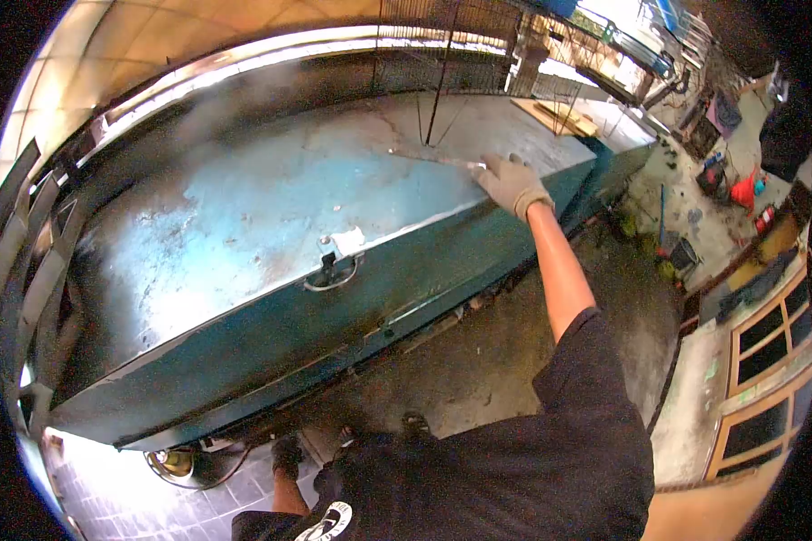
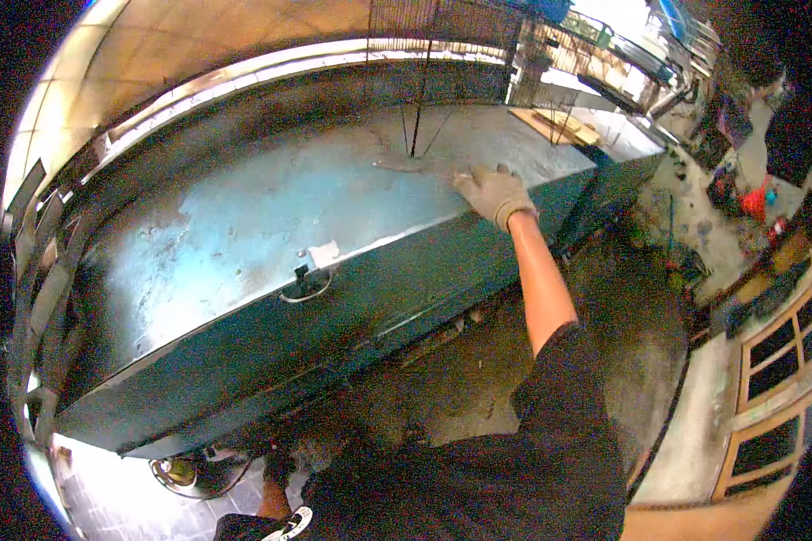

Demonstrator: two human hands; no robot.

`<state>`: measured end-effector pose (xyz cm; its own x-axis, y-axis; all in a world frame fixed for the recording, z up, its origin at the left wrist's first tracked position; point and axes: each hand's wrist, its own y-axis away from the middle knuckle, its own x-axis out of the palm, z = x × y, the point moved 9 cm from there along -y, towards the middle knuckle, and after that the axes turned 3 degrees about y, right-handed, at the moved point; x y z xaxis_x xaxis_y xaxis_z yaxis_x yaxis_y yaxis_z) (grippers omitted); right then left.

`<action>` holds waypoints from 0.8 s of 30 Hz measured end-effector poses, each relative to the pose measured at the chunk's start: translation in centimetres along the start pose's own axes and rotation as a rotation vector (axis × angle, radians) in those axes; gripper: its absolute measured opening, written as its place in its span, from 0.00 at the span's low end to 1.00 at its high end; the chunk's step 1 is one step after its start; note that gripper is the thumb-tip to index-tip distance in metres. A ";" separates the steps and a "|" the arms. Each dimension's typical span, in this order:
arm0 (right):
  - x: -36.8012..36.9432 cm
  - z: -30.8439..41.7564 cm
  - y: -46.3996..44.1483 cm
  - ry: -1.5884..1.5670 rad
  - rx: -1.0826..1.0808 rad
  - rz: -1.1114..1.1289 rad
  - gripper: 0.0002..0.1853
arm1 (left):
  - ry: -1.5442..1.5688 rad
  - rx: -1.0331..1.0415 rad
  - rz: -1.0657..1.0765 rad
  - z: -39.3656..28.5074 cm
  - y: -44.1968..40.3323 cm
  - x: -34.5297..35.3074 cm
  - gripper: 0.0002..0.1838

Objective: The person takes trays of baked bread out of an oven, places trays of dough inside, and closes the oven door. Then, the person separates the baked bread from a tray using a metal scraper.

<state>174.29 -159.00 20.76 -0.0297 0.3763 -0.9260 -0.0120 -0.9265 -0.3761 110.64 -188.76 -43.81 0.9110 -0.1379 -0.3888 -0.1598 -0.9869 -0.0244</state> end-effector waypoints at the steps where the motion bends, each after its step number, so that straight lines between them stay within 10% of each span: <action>1: 1.2 -0.3 0.1 0.011 0.009 0.077 0.31 | -0.194 -0.225 0.020 0.9 -0.5 1.0 0.13; 3: -1.0 1.6 2.7 0.001 -0.045 -0.024 0.26 | -0.376 -0.471 0.014 -0.5 -0.2 3.0 0.11; 5: -2.2 2.7 4.7 -0.005 -0.155 -0.134 0.23 | 0.905 -0.787 -0.440 -2.8 2.9 7.4 0.10; 6: -2.8 3.1 5.9 -0.039 -0.183 -0.169 0.22 | 1.101 -0.678 -0.272 -1.2 3.0 10.8 0.12; 8: -2.8 2.9 7.5 -0.019 -0.234 -0.234 0.22 | -0.041 -0.781 0.010 -1.7 5.1 14.7 0.16; 14: -4.1 0.3 9.1 -0.336 -0.115 -0.402 0.10 | -0.438 -0.672 0.292 -12.1 11.8 20.3 0.23; 16: -1.8 1.4 11.0 -1.094 0.068 -0.014 0.11 | -0.272 -1.133 0.064 -17.7 13.6 17.7 0.24; 18: -0.3 5.6 14.2 -1.393 -0.006 0.254 0.11 | -0.622 -0.682 0.098 -22.0 13.2 17.0 0.23; 21: 3.5 15.2 21.7 -1.516 -0.001 0.701 0.13 | 0.122 -0.676 -0.508 -28.6 15.4 10.9 0.13; 22: 4.9 18.7 24.7 -1.423 -0.090 0.856 0.14 | -0.462 -0.456 -0.389 -34.9 14.6 8.3 0.16; 24: 7.1 24.7 31.0 -1.246 -0.243 1.066 0.16 | 0.143 -0.357 -0.838 -37.3 18.5 3.9 0.18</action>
<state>148.98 -185.10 3.31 -0.6536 -0.7281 -0.2069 0.6797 -0.6848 0.2627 125.46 -210.73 -11.41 0.7179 0.6479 -0.2545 0.6786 -0.7329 0.0482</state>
